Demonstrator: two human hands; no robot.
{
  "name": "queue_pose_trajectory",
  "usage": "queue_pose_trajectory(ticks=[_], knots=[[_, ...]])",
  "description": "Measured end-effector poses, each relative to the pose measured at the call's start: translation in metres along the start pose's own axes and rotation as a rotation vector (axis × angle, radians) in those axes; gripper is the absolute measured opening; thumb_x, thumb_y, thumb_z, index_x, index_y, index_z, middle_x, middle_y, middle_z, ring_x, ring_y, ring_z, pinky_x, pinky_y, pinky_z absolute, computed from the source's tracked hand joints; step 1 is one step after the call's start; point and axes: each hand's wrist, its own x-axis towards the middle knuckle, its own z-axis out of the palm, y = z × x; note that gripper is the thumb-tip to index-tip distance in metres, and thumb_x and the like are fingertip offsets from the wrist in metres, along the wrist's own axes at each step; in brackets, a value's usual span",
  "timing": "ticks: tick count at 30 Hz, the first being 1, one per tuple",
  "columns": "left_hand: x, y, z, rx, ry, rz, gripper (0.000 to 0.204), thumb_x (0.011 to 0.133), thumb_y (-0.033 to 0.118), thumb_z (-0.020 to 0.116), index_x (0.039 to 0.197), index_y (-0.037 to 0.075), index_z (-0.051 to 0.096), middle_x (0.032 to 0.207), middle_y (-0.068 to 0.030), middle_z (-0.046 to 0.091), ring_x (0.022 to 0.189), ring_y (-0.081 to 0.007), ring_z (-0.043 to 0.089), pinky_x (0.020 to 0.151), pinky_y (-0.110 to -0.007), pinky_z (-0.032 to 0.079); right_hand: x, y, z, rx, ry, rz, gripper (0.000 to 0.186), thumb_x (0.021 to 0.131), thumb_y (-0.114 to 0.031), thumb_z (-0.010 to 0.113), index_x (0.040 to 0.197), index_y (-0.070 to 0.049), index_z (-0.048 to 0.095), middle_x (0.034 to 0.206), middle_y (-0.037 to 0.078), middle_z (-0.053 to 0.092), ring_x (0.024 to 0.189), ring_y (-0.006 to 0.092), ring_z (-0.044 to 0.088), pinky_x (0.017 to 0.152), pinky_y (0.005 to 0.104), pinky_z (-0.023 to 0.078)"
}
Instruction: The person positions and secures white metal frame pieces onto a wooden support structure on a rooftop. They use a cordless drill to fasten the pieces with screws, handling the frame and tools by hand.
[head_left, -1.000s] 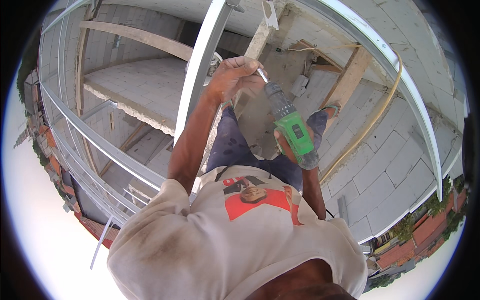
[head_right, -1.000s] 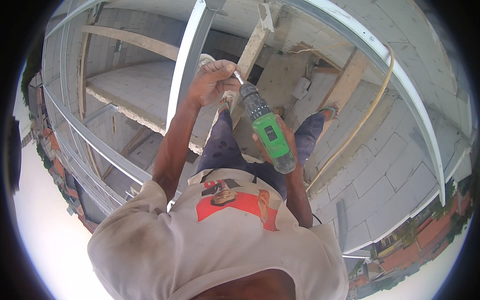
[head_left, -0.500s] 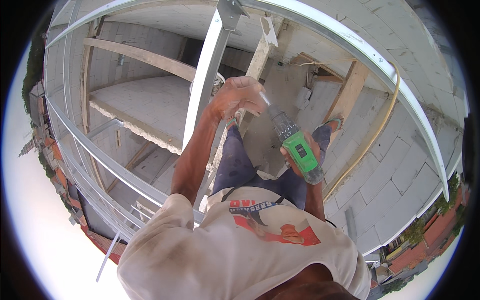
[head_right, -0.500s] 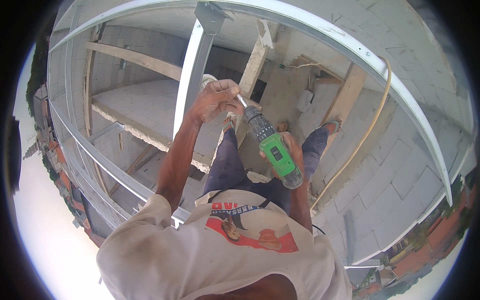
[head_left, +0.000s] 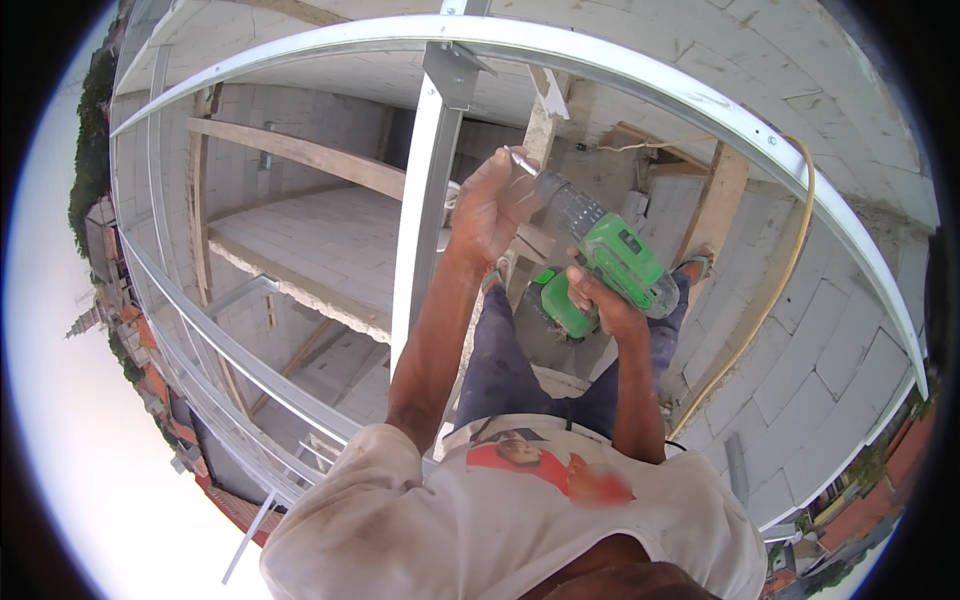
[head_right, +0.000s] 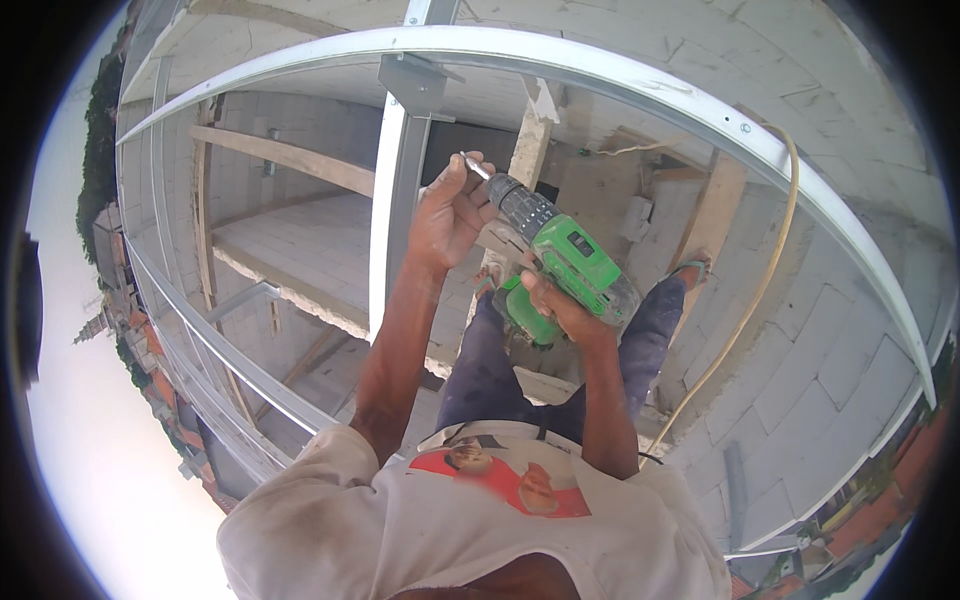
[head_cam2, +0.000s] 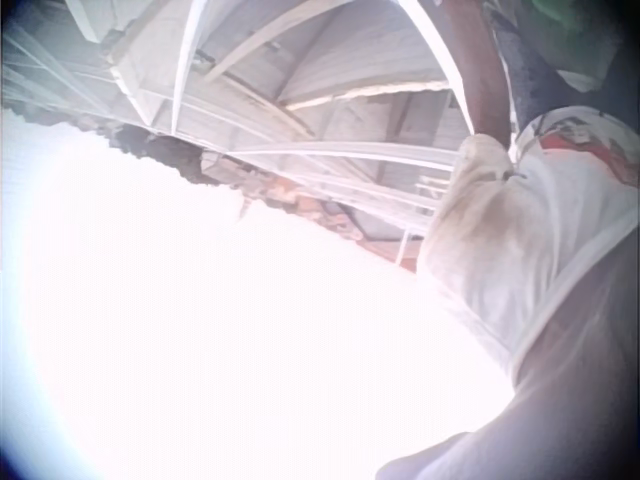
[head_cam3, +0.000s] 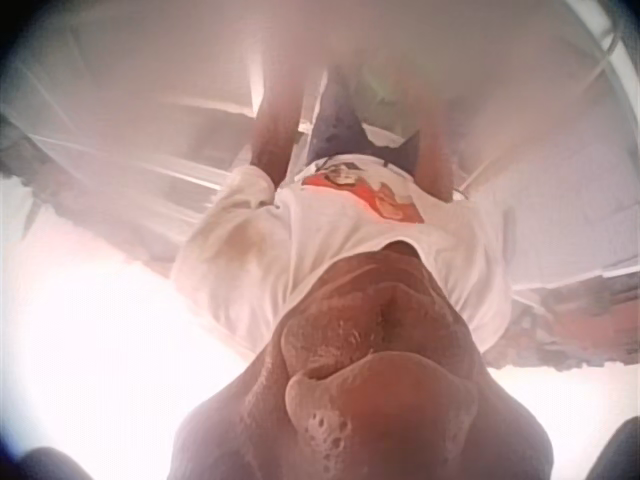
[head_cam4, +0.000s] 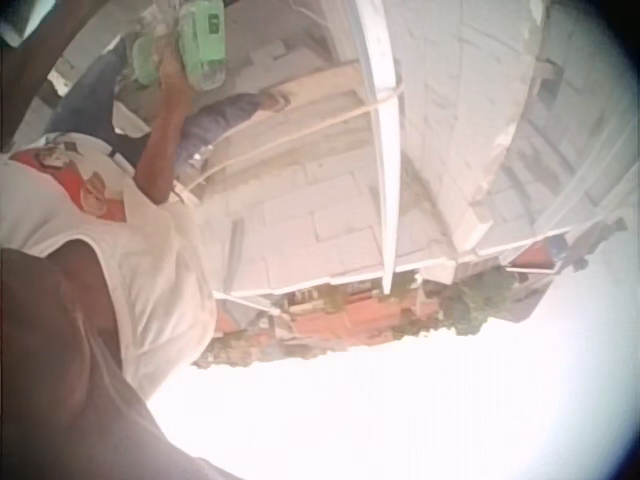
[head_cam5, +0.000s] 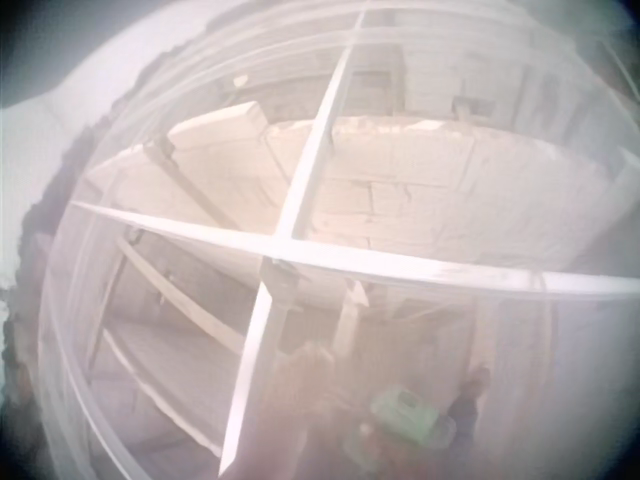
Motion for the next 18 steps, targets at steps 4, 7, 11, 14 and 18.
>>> queue_pose_trajectory(ticks=[4, 7, 11, 14, 18], knots=[[0.011, 0.006, 0.008, 0.077, 0.038, 0.095, 0.036, 0.107, 0.032, 0.063, 0.126, 0.002, 0.063, 0.116, -0.012, 0.069, 0.107, -0.0214, 0.068, 0.093, -0.041, 0.059, 0.028, -0.01, 0.001, 0.037, -0.023, -0.034, 0.04, 0.092, -0.01, 0.078, 0.126, -0.001, 0.059, 0.092, 0.004, 0.061, 0.061, 0.0101, 0.048, 0.056, 0.0288, 0.04], [0.007, 0.023, 0.02, 0.406, 0.161, 0.193, 0.04, 0.105, 0.031, 0.066, 0.13, 0.0, 0.061, 0.123, -0.0129, 0.067, 0.109, -0.022, 0.067, 0.093, -0.039, 0.057, 0.048, -0.026, 0.005, 0.055, -0.029, -0.077, 0.038, 0.091, -0.011, 0.079, 0.123, -0.001, 0.06, 0.085, 0.002, 0.059, 0.058, 0.0094, 0.047, 0.055, 0.0283, 0.039], [-0.002, 0.058, 0.004, 1.316, 0.342, 0.811, 0.048, 0.095, 0.022, 0.078, 0.128, -0.008, 0.06, 0.111, -0.0141, 0.068, 0.105, -0.0275, 0.066, 0.095, -0.044, 0.054, 0.083, -0.039, 0.0, 0.042, -0.089, -0.073, 0.033, 0.092, -0.013, 0.08, 0.119, -0.003, 0.063, 0.073, -0.001, 0.057, 0.055, 0.0076, 0.048, 0.052, 0.0264, 0.037], [0.017, 0.09, -0.019, 1.895, 0.453, 1.123, 0.061, 0.083, 0.026, 0.088, 0.127, -0.006, 0.06, 0.112, -0.0161, 0.07, 0.095, -0.0299, 0.069, 0.089, -0.042, 0.057, 0.111, -0.043, -0.015, 0.001, -0.172, -0.019, 0.034, 0.091, -0.013, 0.08, 0.119, -0.003, 0.064, 0.077, 0.0, 0.059, 0.055, 0.0074, 0.049, 0.051, 0.0265, 0.038], [0.038, 0.113, -0.041, 1.585, 0.312, 0.194, 0.06, 0.079, 0.021, 0.086, 0.127, -0.004, 0.061, 0.114, -0.015, 0.073, 0.101, -0.0259, 0.071, 0.091, -0.039, 0.057, 0.135, -0.052, -0.019, -0.005, -0.215, 0.027, 0.034, 0.09, -0.01, 0.079, 0.119, -0.002, 0.064, 0.081, 0.002, 0.062, 0.055, 0.0074, 0.049, 0.051, 0.0268, 0.038]])
